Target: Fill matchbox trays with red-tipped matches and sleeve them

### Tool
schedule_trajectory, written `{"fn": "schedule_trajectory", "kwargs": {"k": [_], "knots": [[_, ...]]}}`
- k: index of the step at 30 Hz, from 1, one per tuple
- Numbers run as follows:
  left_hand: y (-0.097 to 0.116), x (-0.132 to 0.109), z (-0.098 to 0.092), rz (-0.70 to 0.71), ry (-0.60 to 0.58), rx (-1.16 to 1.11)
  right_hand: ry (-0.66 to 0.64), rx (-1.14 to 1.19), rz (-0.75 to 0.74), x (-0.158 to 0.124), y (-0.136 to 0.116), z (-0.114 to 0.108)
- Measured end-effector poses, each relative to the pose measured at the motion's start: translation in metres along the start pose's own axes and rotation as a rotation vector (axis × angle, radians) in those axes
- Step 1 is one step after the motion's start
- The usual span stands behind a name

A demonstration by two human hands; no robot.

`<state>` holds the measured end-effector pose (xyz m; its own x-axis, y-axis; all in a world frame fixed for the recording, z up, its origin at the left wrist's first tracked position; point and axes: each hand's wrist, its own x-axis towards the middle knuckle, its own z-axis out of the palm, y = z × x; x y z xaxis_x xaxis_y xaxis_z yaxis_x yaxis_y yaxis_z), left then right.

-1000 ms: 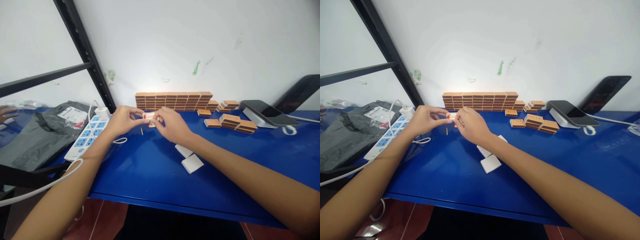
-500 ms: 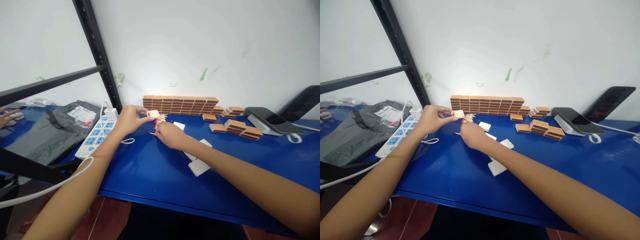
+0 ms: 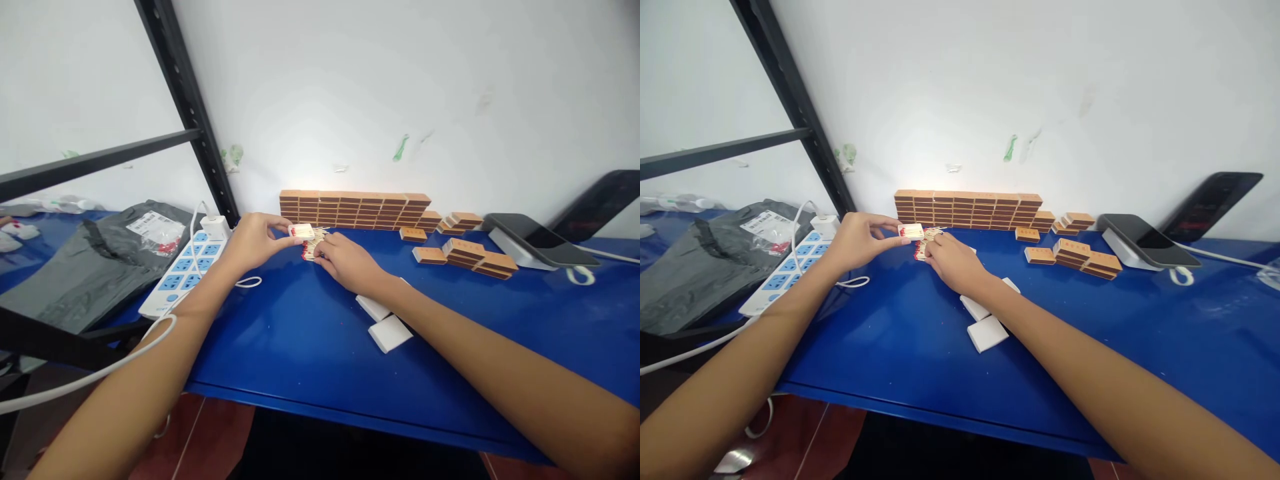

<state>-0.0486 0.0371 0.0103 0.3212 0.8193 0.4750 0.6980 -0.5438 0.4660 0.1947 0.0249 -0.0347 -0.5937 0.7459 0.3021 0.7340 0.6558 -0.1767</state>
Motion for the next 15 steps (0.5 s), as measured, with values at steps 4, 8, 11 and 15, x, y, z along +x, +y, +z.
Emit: {"fn": "schedule_trajectory", "kwargs": {"k": [4,8,11,15], "knots": [[0.0016,-0.0005,-0.0002,-0.008,0.001,0.017,0.013,-0.009,-0.028,0.0002,-0.0005,0.0001],[0.0016,-0.0007,-0.0001,-0.014,0.004,0.034,0.015,0.011,-0.037,0.0012,-0.0001,0.0008],[0.0,-0.0007,0.0006,-0.008,-0.003,0.036,0.017,0.03,-0.033,0.0015,0.0011,0.0009],[-0.0028,-0.0006,0.0014,-0.003,-0.016,0.042,0.004,0.061,0.006,0.0012,0.0024,0.0009]]}}
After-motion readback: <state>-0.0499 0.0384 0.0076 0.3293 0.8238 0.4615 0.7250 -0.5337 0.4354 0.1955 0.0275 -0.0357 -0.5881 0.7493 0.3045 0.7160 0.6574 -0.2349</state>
